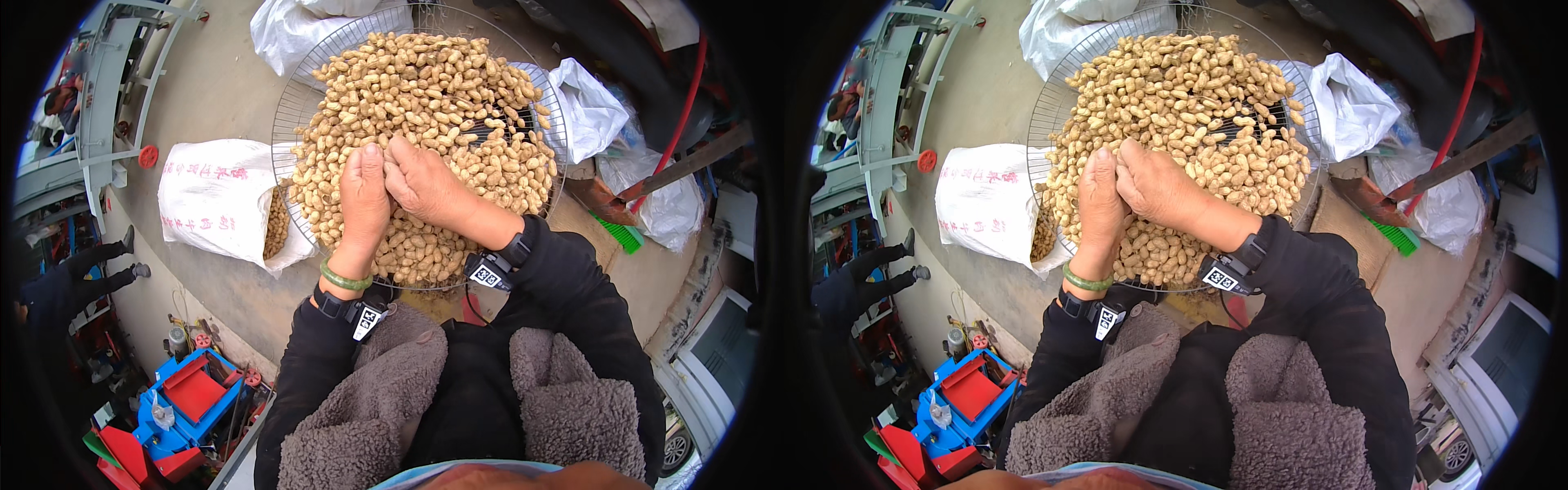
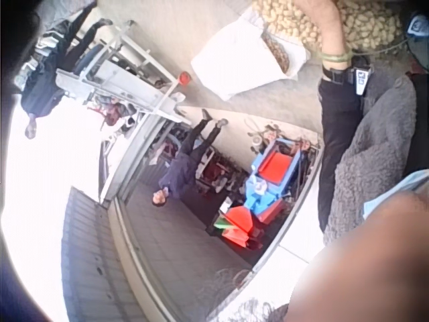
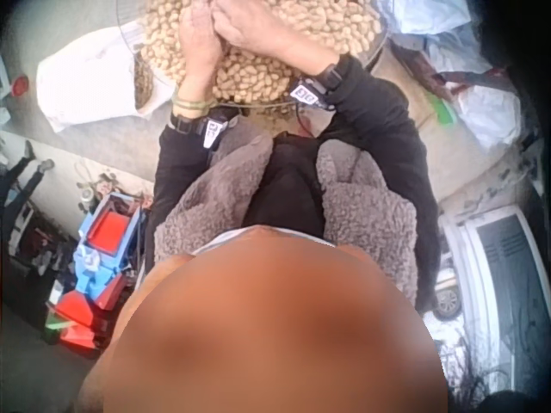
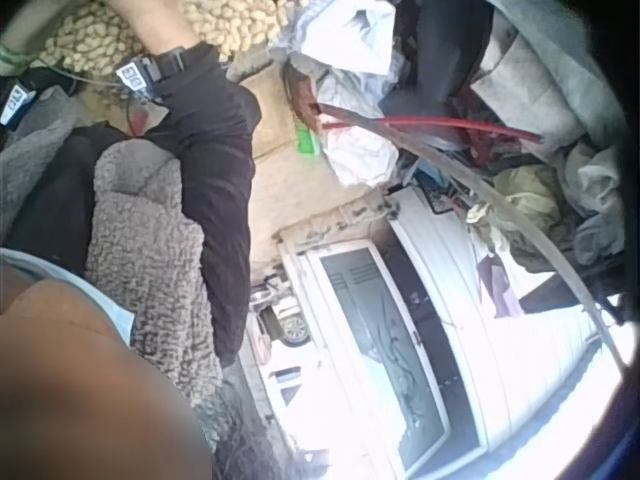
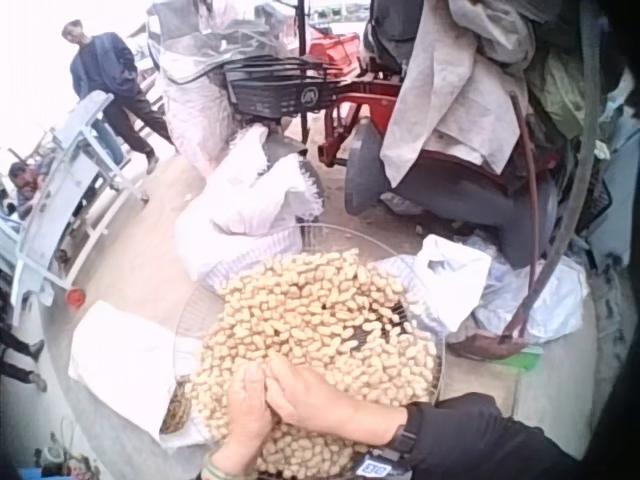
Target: The person sits on the floor and manually shells peanuts from a wire basket, cracking each nut by hand and dropping the shells into the basket while retaining the kernels. The task continues throughout the clip with repetitive cracking and sorting motions.
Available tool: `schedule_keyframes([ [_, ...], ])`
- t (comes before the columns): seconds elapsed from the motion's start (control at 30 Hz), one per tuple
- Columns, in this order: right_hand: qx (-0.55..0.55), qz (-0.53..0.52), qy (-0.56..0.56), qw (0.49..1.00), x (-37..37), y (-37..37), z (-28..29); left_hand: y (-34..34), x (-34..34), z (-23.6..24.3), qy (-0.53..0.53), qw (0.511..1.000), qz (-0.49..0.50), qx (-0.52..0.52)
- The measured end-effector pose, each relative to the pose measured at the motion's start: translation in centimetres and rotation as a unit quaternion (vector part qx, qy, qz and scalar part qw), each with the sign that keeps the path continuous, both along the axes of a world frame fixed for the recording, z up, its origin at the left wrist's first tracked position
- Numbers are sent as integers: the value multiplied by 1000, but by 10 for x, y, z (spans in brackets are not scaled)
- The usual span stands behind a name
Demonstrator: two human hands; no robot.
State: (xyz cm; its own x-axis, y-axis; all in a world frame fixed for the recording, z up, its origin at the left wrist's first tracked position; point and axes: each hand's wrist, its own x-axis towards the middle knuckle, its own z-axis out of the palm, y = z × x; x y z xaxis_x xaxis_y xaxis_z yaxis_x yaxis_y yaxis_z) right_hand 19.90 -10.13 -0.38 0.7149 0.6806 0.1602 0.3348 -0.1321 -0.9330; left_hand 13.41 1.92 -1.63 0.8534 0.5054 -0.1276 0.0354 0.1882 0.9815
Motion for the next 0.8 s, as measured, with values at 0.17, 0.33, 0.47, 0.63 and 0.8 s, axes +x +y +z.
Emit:
schedule_keyframes([
  [0.17,177,133,492,842,-4,-7,5,23,-2,26,81,950,27,-300],
  [0.33,92,56,445,889,8,-8,11,10,-1,27,87,979,3,-182],
  [0.47,77,71,314,944,13,-11,12,7,-5,24,121,984,10,-134],
  [0.63,61,38,-13,997,2,-5,8,5,2,5,15,1000,17,11],
  [0.8,-16,77,45,996,4,-6,4,5,-8,7,83,994,15,-66],
])
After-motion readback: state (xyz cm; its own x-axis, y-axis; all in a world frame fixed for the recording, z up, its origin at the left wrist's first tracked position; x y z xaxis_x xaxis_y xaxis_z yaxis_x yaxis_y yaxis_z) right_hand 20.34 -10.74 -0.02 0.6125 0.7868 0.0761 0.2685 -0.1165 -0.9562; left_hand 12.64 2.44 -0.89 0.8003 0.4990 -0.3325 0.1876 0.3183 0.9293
